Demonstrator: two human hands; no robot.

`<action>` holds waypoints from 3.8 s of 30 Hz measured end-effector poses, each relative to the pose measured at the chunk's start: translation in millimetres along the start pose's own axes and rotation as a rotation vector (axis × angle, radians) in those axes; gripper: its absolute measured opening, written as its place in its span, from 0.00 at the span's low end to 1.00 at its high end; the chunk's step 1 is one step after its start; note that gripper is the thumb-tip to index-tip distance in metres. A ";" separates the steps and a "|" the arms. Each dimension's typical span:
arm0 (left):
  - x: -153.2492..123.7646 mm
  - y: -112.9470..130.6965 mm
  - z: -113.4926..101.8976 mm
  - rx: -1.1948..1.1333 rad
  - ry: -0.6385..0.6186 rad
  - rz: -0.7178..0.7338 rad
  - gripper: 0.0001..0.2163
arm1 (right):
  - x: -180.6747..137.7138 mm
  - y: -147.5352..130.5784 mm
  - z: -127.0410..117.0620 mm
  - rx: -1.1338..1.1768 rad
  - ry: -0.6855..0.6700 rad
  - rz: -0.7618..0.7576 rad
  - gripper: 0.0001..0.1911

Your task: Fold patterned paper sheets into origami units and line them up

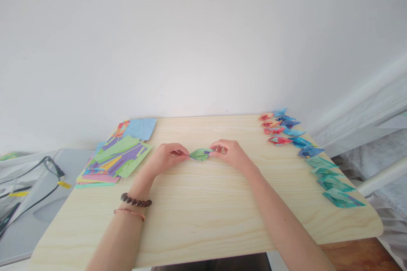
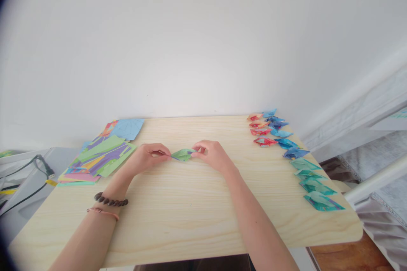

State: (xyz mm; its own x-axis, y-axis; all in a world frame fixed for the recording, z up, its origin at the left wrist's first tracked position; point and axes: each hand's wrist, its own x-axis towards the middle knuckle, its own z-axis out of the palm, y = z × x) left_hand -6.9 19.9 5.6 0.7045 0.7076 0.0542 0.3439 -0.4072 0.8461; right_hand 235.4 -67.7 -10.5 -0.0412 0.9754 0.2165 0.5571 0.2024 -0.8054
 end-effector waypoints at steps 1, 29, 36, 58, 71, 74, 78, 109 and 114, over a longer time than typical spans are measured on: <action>0.1 0.7 0.7 0.017 0.015 -0.006 0.09 | -0.1 1.2 -1.0 0.007 -0.005 0.008 0.13; 111.5 104.8 157.1 -0.070 -0.150 0.353 0.04 | -117.7 -26.3 -3.5 -0.629 0.057 -0.082 0.09; 119.4 89.0 189.2 -0.112 -0.123 0.301 0.08 | -128.3 -7.9 -22.7 -0.643 0.329 0.219 0.10; 127.5 92.8 212.6 0.053 -0.087 0.368 0.05 | -127.6 -7.5 -22.7 -0.627 0.320 0.208 0.10; 103.9 79.7 196.0 -0.105 -0.029 0.277 0.09 | -127.1 -10.4 -19.9 -0.752 0.309 0.215 0.12; 75.1 71.5 171.5 -0.063 -0.026 0.284 0.08 | -123.5 -12.7 -17.5 -0.773 0.274 0.205 0.12; 17.4 54.9 120.3 0.275 0.000 0.366 0.12 | -106.4 -16.0 -6.8 -0.754 0.201 0.118 0.12; -99.4 -43.6 -42.7 0.634 0.849 -0.232 0.09 | -9.3 -10.8 52.8 -0.477 0.195 -0.126 0.12; -97.0 -36.8 -40.6 0.421 0.891 -0.230 0.11 | -8.9 -14.0 53.0 -0.486 0.207 -0.119 0.13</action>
State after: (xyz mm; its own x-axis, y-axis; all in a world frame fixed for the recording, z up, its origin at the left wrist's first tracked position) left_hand -113.1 -10.3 -9.2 -0.0674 0.8976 0.4356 0.7253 -0.2557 0.6391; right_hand 184.0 -74.5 -30.4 0.0092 0.9006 0.4346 0.8800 0.1991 -0.4312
